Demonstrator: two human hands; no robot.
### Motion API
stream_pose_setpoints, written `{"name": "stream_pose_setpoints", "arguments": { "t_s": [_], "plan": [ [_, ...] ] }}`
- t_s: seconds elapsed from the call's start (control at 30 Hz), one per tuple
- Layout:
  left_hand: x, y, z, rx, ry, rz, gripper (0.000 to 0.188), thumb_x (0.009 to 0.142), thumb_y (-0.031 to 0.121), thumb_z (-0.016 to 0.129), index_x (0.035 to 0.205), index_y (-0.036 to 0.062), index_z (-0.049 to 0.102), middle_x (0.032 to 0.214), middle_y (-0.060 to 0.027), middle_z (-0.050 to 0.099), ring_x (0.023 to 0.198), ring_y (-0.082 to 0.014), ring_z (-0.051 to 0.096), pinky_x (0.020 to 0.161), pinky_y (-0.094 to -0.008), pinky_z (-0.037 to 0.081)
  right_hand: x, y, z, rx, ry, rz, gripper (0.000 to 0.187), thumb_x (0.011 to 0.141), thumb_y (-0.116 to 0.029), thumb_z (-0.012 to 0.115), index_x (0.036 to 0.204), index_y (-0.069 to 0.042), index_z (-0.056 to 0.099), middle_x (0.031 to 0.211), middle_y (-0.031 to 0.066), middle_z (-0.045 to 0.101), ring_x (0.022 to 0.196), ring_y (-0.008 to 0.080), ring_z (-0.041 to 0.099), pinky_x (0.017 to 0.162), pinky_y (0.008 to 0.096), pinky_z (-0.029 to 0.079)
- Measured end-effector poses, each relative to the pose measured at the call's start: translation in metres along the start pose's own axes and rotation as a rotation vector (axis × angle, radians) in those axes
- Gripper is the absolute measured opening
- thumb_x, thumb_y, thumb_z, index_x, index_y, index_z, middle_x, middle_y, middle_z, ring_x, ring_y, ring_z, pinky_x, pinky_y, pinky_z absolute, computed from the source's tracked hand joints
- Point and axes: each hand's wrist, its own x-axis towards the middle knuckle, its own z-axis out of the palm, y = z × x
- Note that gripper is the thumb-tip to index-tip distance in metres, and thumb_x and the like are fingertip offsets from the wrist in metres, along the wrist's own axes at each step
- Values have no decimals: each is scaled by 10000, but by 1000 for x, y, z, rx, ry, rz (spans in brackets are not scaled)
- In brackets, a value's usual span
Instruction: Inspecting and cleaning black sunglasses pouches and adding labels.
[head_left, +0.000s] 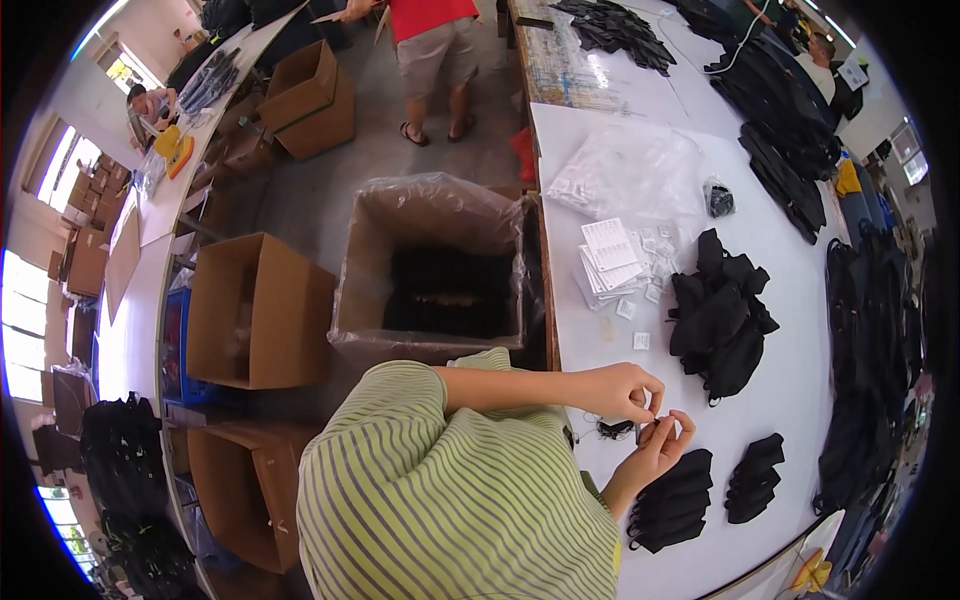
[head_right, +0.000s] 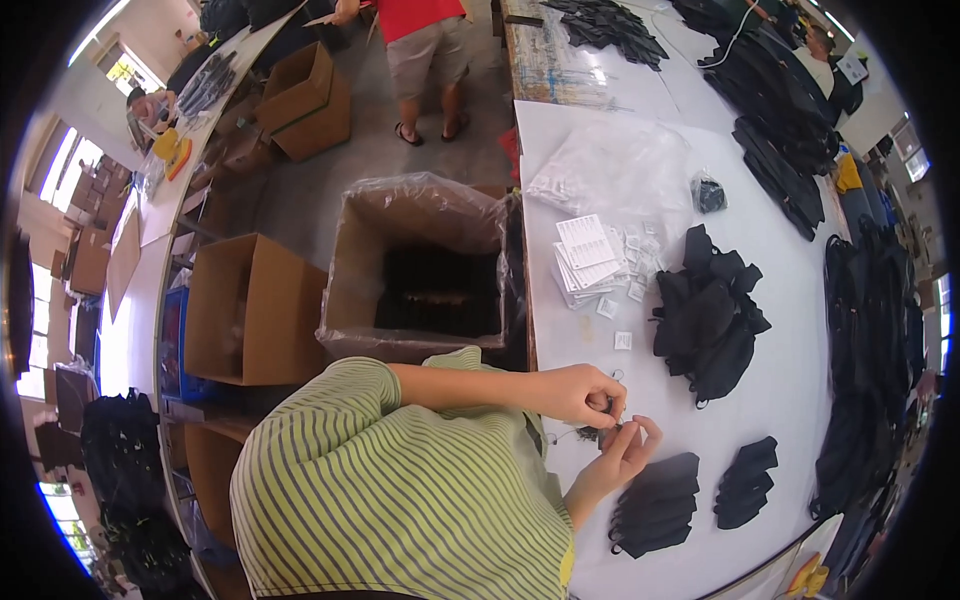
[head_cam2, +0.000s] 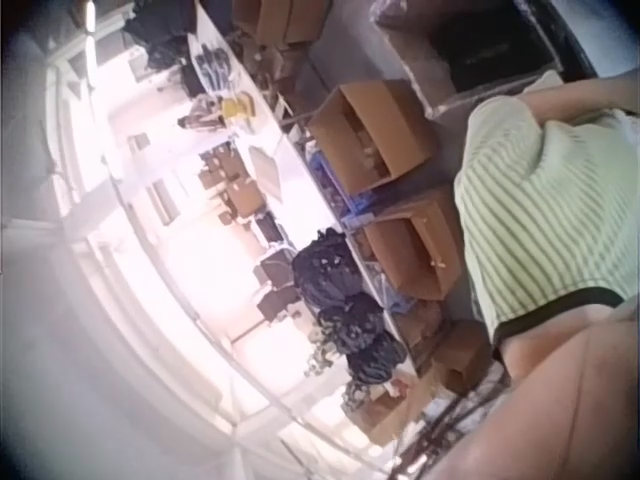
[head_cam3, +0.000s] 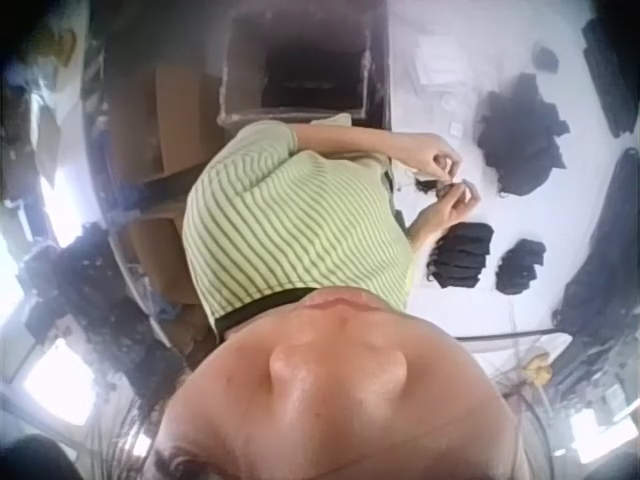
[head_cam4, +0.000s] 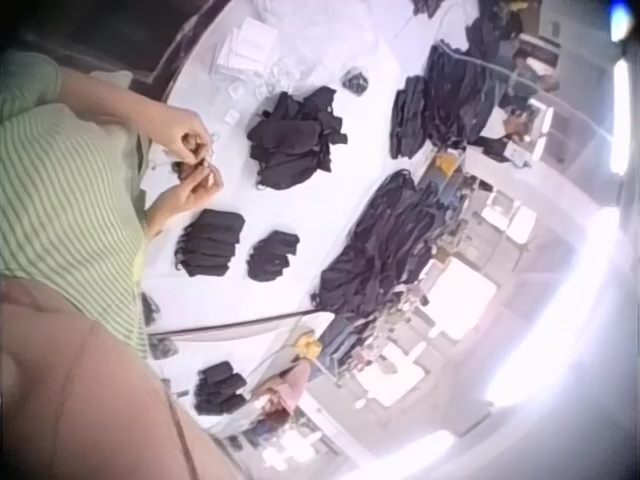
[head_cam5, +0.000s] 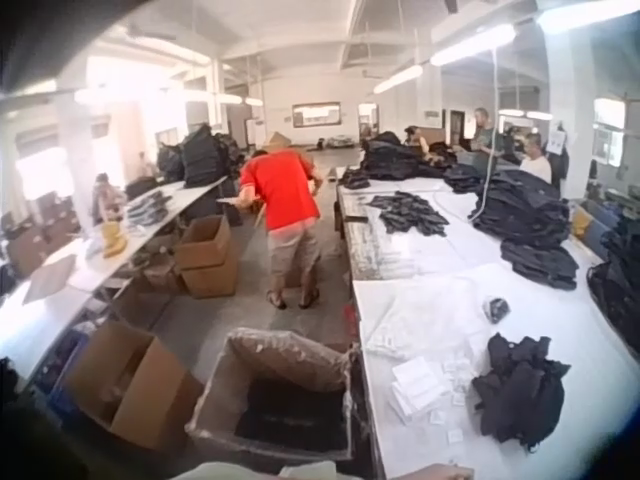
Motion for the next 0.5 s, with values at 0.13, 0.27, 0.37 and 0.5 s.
{"name": "stream_pose_setpoints", "arguments": {
  "t_s": [0.13,0.27,0.37,0.5],
  "plan": [
    [-1,3,-1,-15,-8,-44,92,809,119,591,808,36,551,465,60,357,446,-41,276,456,-250,233,0,2,0,-19,2,14,44,950,-116,473,961,-73,471,624,-58,351,538,18,264,486,191,178],
    [1,2,0,-46,-9,-47,82,808,114,587,805,40,550,459,64,363,436,-38,273,448,-249,226,0,-3,-1,-29,23,46,44,948,-114,478,962,-73,472,623,-59,360,539,17,268,485,191,183],
    [4,0,2,-76,-15,-51,81,806,114,584,805,40,550,460,65,366,435,-37,272,448,-247,225,2,-4,-5,51,8,30,44,949,-111,475,967,-71,475,621,-59,377,542,14,278,481,188,186],
    [5,-4,4,-24,-31,-59,83,800,116,584,805,40,552,457,65,361,434,-37,273,448,-248,226,5,6,-15,-30,-62,9,55,941,-99,483,981,-61,480,666,-31,452,554,10,318,482,175,207]
  ]
}}
